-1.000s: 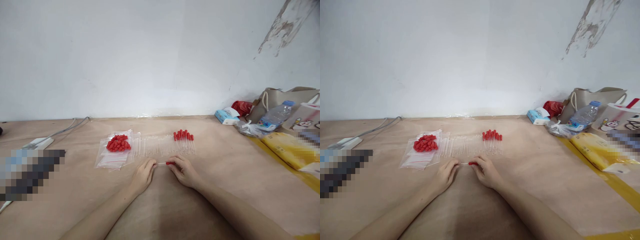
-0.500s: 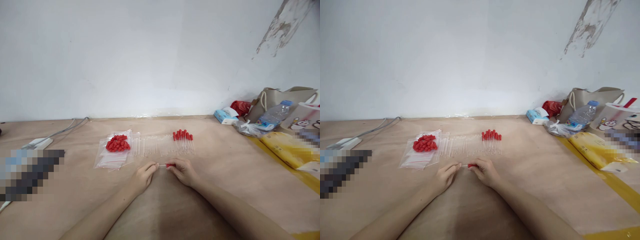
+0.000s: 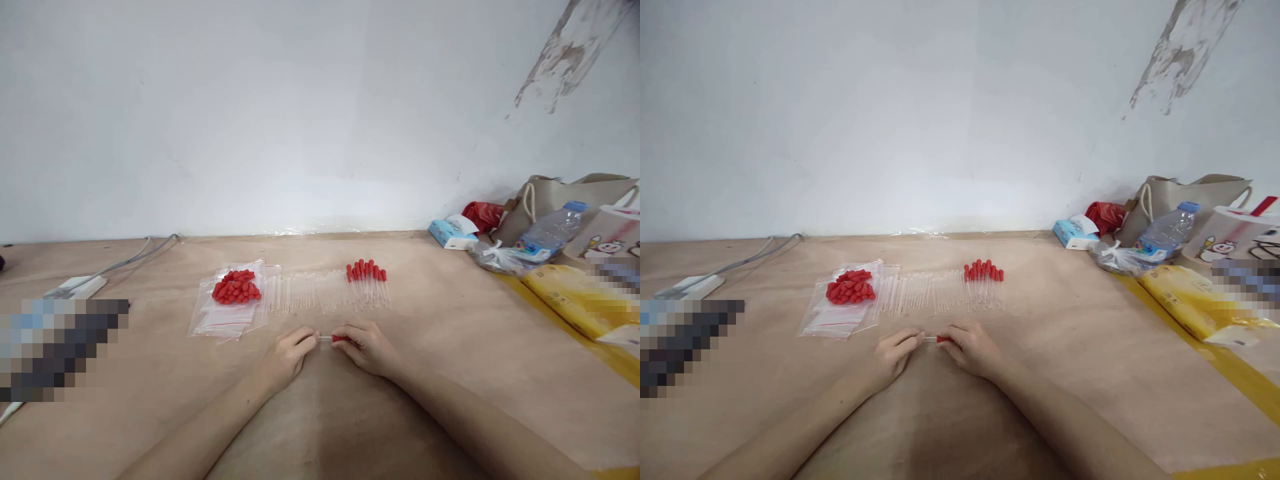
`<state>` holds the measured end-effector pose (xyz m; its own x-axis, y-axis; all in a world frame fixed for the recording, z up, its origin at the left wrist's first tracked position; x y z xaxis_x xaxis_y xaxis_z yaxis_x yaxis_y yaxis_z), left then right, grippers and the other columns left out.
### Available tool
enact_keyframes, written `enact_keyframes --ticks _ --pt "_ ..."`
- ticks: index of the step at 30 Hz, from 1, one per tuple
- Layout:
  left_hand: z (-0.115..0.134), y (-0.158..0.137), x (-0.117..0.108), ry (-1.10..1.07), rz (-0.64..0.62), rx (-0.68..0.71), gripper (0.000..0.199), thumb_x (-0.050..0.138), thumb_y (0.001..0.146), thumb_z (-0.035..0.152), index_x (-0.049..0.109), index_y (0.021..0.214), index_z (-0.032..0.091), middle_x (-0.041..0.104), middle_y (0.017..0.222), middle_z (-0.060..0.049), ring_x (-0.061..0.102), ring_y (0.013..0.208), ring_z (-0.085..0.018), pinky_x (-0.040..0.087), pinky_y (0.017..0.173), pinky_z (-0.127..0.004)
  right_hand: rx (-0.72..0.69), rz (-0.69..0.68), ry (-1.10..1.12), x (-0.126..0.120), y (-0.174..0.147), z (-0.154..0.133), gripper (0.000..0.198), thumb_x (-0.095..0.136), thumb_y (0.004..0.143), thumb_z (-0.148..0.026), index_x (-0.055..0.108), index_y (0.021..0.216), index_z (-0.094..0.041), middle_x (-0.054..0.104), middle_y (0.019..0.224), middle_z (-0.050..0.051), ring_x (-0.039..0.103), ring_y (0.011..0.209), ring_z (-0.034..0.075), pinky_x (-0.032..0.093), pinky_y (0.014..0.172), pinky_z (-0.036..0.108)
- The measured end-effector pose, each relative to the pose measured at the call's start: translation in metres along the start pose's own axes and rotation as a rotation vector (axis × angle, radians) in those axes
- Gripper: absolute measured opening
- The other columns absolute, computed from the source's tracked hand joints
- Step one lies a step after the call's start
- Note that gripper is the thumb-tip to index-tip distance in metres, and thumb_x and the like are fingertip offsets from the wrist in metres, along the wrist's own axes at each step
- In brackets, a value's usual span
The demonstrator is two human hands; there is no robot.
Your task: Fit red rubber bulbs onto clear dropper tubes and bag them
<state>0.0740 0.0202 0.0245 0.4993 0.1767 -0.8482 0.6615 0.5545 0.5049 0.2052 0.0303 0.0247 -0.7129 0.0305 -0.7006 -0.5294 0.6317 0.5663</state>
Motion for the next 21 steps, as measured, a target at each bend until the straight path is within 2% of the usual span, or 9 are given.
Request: enact_keyframes --ticks 10,17,19,21 --pt "0.002 0.001 0.005 0.007 -0.054 -0.018 0.025 0.032 0.089 0.014 0.057 0.093 0.017 0.061 0.089 -0.007 0.058 0.081 -0.015 0.048 0.072 -0.025 -0.083 -0.071 -0.126 0.005 0.006 -0.007 0.015 0.045 0.085 -0.023 0.057 0.091 -0.019 0.063 0.076 0.004 0.054 0.068 0.016 0.038 0.063 0.03" --pt "0.003 0.004 0.005 0.036 -0.074 -0.028 0.027 0.029 0.089 0.015 0.056 0.092 0.017 0.061 0.088 -0.007 0.059 0.082 -0.016 0.048 0.071 -0.026 -0.108 -0.085 -0.152 0.008 0.01 -0.008 0.016 0.045 0.084 -0.019 0.059 0.092 -0.019 0.062 0.076 0.005 0.054 0.068 0.016 0.039 0.063 0.03" --pt "0.001 0.004 0.006 0.004 -0.087 -0.063 0.026 0.031 0.089 0.016 0.056 0.093 0.018 0.061 0.087 -0.007 0.058 0.081 -0.016 0.048 0.071 -0.026 -0.09 -0.078 -0.099 0.006 0.011 -0.007 0.017 0.046 0.084 -0.02 0.061 0.091 -0.019 0.062 0.076 0.006 0.055 0.069 0.016 0.04 0.063 0.029" --pt "-0.003 0.003 0.005 -0.068 -0.061 -0.126 0.023 0.033 0.089 0.016 0.055 0.094 0.018 0.06 0.086 -0.006 0.058 0.079 -0.015 0.048 0.071 -0.025 -0.018 -0.038 0.05 0.003 0.014 -0.003 0.016 0.047 0.084 -0.023 0.062 0.091 -0.02 0.062 0.078 0.005 0.055 0.071 0.015 0.042 0.064 0.028"
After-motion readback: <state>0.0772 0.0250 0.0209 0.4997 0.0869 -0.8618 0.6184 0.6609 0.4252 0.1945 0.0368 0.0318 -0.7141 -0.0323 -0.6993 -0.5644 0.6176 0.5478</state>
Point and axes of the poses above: each hand's wrist, its own y-axis towards the middle knuckle, its own x-axis out of the palm, z = x × y, the point moved 7 cm from there along y, towards the middle knuckle
